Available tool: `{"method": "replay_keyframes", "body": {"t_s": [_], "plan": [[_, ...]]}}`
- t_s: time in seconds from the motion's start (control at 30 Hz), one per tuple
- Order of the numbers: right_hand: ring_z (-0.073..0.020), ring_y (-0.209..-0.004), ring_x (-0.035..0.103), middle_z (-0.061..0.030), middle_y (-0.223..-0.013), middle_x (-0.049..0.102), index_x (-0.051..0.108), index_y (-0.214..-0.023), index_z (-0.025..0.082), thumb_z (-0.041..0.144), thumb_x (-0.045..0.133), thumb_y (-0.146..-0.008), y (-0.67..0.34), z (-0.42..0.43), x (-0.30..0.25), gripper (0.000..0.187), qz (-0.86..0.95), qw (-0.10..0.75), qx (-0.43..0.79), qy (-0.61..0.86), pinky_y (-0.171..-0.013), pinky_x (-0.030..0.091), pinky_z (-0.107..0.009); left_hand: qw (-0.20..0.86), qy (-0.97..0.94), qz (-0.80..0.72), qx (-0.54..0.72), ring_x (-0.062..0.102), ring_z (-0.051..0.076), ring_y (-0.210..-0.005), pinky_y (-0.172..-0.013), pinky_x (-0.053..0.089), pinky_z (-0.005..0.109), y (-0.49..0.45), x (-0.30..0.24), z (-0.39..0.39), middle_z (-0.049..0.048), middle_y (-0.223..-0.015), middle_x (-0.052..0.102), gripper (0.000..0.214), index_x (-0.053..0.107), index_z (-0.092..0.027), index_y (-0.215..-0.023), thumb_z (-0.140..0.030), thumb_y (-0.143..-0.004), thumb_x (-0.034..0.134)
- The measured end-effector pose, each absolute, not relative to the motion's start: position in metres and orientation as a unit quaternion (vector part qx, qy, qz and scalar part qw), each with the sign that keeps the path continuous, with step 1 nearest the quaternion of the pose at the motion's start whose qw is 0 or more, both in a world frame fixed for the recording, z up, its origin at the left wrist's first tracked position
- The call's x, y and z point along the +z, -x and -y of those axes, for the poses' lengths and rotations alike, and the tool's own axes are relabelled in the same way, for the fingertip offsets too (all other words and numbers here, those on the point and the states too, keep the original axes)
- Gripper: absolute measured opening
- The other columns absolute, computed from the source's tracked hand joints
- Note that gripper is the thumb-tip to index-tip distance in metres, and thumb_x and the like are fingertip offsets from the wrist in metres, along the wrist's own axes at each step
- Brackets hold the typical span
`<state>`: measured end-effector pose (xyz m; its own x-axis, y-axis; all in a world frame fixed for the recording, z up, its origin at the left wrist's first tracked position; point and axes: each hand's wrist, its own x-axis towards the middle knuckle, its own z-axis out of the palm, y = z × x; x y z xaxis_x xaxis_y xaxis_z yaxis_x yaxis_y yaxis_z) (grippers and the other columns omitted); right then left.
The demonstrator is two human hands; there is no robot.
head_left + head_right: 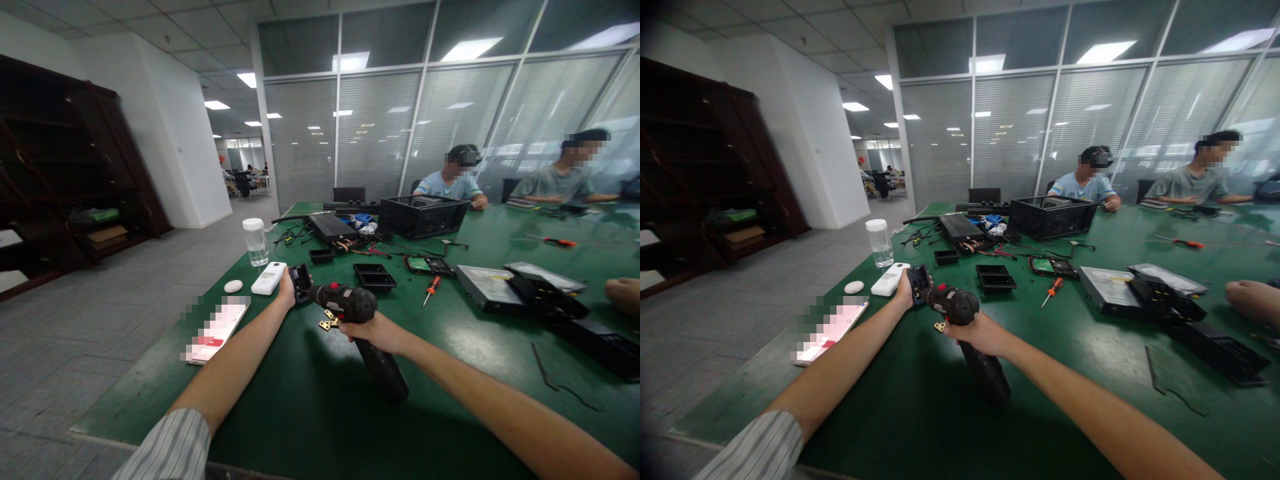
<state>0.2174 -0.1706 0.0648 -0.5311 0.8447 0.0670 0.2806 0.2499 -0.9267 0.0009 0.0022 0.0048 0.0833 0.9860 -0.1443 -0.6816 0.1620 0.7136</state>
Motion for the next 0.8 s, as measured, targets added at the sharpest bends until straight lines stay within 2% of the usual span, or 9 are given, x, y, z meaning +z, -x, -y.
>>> {"method": "replay_keyframes", "body": {"t_s": [0.6, 0.8], "plan": [[-0.0122, -0.061, 0.050, 0.0022, -0.065, 0.054, 0.058, -0.082, 0.017, 0.038, 0.064, -0.080, -0.2150, 0.1744, 0.0698, 0.022, 0.729, 0.296, 0.477, 0.392, -0.056, 0.040, -0.025, 0.684, -0.259, -0.321, 0.601, 0.067, 0.023, -0.059, -0.054, 0.053, 0.032, -0.0010, 0.0041, -0.0014, 0.0116, -0.065, 0.067, 0.047, 0.064, -0.009, -0.090, -0.044, -0.088, 0.033], [-0.0122, -0.060, 0.050, 0.0021, -0.063, 0.052, 0.056, -0.076, 0.017, 0.038, 0.064, -0.077, -0.2134, 0.1748, 0.0717, 0.022, 0.724, 0.296, 0.484, 0.393, -0.056, 0.040, -0.025, 0.687, -0.256, -0.316, 0.602, 0.067, 0.022, -0.058, -0.054, 0.053, 0.031, -0.0011, 0.0053, -0.0009, 0.0114, -0.064, 0.067, 0.047, 0.065, -0.008, -0.089, -0.043, -0.088, 0.034]]}}
